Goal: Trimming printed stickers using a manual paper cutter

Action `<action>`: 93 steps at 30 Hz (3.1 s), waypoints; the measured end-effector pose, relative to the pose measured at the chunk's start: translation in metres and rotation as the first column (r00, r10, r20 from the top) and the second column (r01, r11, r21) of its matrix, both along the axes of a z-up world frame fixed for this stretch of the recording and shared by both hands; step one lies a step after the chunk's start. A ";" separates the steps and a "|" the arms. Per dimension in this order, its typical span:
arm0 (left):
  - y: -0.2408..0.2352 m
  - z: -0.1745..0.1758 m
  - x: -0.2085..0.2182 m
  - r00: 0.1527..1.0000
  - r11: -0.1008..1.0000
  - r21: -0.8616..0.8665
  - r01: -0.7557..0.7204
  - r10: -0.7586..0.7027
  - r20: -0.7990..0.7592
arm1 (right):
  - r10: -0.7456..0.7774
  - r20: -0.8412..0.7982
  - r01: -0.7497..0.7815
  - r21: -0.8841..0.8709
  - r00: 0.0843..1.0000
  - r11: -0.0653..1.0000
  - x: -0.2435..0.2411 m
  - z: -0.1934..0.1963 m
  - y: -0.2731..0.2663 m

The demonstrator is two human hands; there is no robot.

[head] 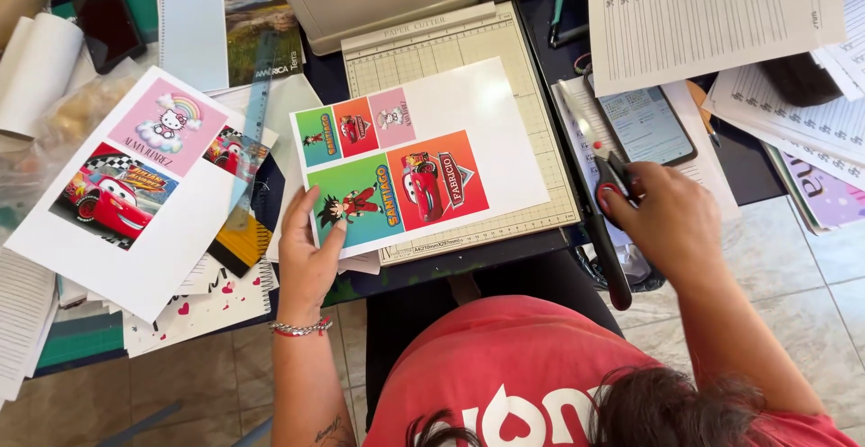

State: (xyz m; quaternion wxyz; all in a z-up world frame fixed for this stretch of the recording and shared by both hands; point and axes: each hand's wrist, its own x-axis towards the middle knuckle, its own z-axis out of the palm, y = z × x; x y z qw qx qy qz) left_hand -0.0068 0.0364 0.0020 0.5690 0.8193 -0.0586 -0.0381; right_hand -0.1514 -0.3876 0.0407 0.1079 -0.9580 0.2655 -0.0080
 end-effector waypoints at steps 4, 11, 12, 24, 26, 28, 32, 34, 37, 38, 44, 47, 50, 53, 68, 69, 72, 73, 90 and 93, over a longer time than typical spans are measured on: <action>-0.020 0.012 -0.003 0.940 0.848 0.516 -0.121 -0.068 0.334 | 0.033 -0.026 -0.035 -0.090 0.999 0.995 0.002 -0.020 -0.004; -0.095 0.066 0.018 0.819 0.478 0.780 0.404 -0.570 -0.074 | 0.135 0.037 -0.140 0.259 0.990 0.956 -0.032 0.022 0.024; -0.104 0.068 0.022 0.772 0.328 0.807 0.491 -0.594 -0.228 | 0.075 -0.254 0.079 0.546 0.964 0.834 -0.037 0.034 0.032; -0.117 0.055 0.036 0.741 0.354 0.824 0.443 -0.662 -0.114 | 0.133 0.492 -0.507 0.799 0.860 0.323 -0.066 0.070 0.023; -0.127 0.057 0.037 0.739 0.353 0.820 0.450 -0.662 -0.121 | 0.137 0.550 -0.557 0.741 0.824 0.375 -0.059 0.080 0.022; -0.136 0.055 0.039 0.735 0.350 0.817 0.459 -0.667 -0.127 | 0.141 0.605 -0.599 0.676 0.784 0.429 -0.051 0.093 0.028; -0.154 0.051 0.042 0.725 0.332 0.844 0.421 -0.682 -0.093 | -0.028 0.641 -0.498 0.622 0.767 0.604 -0.034 0.113 0.040; -0.165 0.048 0.043 0.726 0.315 0.852 0.418 -0.679 -0.105 | -0.009 0.662 -0.486 0.559 0.750 0.671 -0.028 0.114 0.038; -0.183 0.040 0.046 0.735 0.363 0.852 0.377 -0.677 -0.036 | 0.194 0.692 -0.515 0.291 0.695 0.806 -0.024 0.105 0.028; -0.189 0.039 0.047 0.732 0.365 0.853 0.373 -0.681 -0.028 | 0.282 0.694 -0.490 0.116 0.662 0.864 -0.026 0.097 0.022; -0.212 0.031 0.053 0.706 0.361 0.884 0.298 -0.706 0.050 | 0.451 0.662 -0.445 -0.193 0.598 0.874 -0.027 0.086 0.017; -0.220 0.036 0.059 0.696 0.352 0.884 0.307 -0.717 0.044 | 0.424 0.658 -0.427 -0.170 0.622 0.888 -0.029 0.083 0.017; -0.230 0.042 0.067 0.664 0.305 0.871 0.385 -0.747 -0.031 | 0.435 0.652 -0.421 -0.190 0.622 0.887 -0.029 0.081 0.017; -0.240 0.037 0.074 0.618 0.272 0.862 0.427 -0.784 -0.059 | 0.470 0.640 -0.412 -0.252 0.608 0.876 -0.029 0.077 0.017; -0.260 0.028 0.078 0.580 0.251 0.885 0.392 -0.814 -0.026 | 0.525 0.605 -0.521 -0.204 0.598 0.829 -0.038 0.069 0.002; -0.260 0.026 0.078 0.579 0.269 0.887 0.375 -0.815 0.002 | 0.535 0.599 -0.524 -0.214 0.596 0.824 -0.038 0.068 0.000; -0.260 0.025 0.078 0.580 0.269 0.889 0.370 -0.814 0.005 | 0.521 0.589 -0.515 -0.197 0.618 0.834 -0.040 0.068 0.001; -0.260 0.024 0.079 0.581 0.269 0.889 0.371 -0.814 0.004 | 0.521 0.588 -0.516 -0.196 0.619 0.834 -0.040 0.068 0.001; -0.261 0.022 0.078 0.581 0.280 0.891 0.358 -0.813 0.022 | 0.528 0.598 -0.499 -0.232 0.604 0.835 -0.040 0.065 0.003; -0.261 0.023 0.078 0.581 0.259 0.897 0.357 -0.814 0.004 | 0.517 0.605 -0.480 -0.240 0.606 0.844 -0.041 0.061 0.005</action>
